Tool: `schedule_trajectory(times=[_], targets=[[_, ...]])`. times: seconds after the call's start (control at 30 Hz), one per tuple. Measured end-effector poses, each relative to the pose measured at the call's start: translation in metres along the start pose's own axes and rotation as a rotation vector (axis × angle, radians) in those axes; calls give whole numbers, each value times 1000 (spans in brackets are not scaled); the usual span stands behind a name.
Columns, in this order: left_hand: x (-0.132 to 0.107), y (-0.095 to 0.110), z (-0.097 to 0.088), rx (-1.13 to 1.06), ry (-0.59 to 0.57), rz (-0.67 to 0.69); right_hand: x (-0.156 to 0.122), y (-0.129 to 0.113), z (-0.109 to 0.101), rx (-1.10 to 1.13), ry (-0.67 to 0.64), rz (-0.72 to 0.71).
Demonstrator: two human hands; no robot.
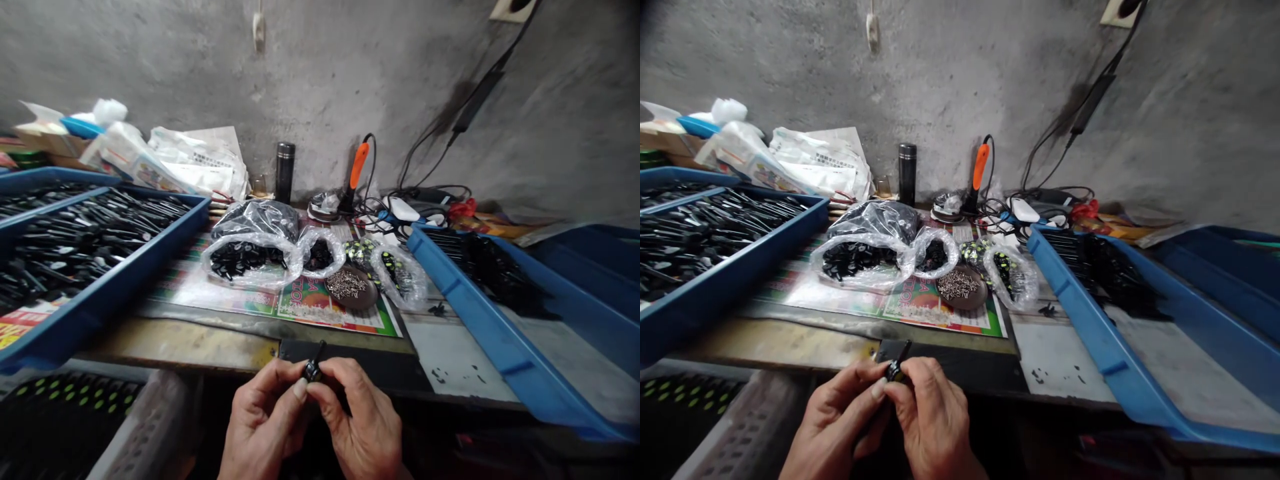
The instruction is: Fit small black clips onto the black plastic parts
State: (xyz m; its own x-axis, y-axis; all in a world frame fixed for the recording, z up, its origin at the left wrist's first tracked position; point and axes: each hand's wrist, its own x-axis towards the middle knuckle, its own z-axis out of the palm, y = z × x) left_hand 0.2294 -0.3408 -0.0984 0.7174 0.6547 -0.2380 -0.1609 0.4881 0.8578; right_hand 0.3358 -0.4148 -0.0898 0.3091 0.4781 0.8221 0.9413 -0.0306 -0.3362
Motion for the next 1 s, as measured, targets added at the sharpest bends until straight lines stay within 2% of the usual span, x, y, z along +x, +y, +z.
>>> schedule_trajectory(times=[0.23, 0.37, 0.53, 0.63, 0.73, 0.87, 1.0], targets=[[2, 1, 1, -16, 48, -3, -1, 7, -7, 72, -180, 48], [2, -2, 1, -24, 74, -10, 1, 7, -5, 20, -159, 0], [3, -3, -3, -13, 41, -13, 1, 11, 2, -10, -134, -32], [4, -1, -4, -34, 25, -13, -4, 13, 3, 59, -131, 121], [5, 2, -3, -62, 63, -6, -9, 11, 4, 199, -201, 307], [5, 2, -3, -61, 51, -19, -5, 10, 7, 248, -309, 349], [7, 3, -6, -20, 21, -31, 2, 12, 10, 244, -286, 421]])
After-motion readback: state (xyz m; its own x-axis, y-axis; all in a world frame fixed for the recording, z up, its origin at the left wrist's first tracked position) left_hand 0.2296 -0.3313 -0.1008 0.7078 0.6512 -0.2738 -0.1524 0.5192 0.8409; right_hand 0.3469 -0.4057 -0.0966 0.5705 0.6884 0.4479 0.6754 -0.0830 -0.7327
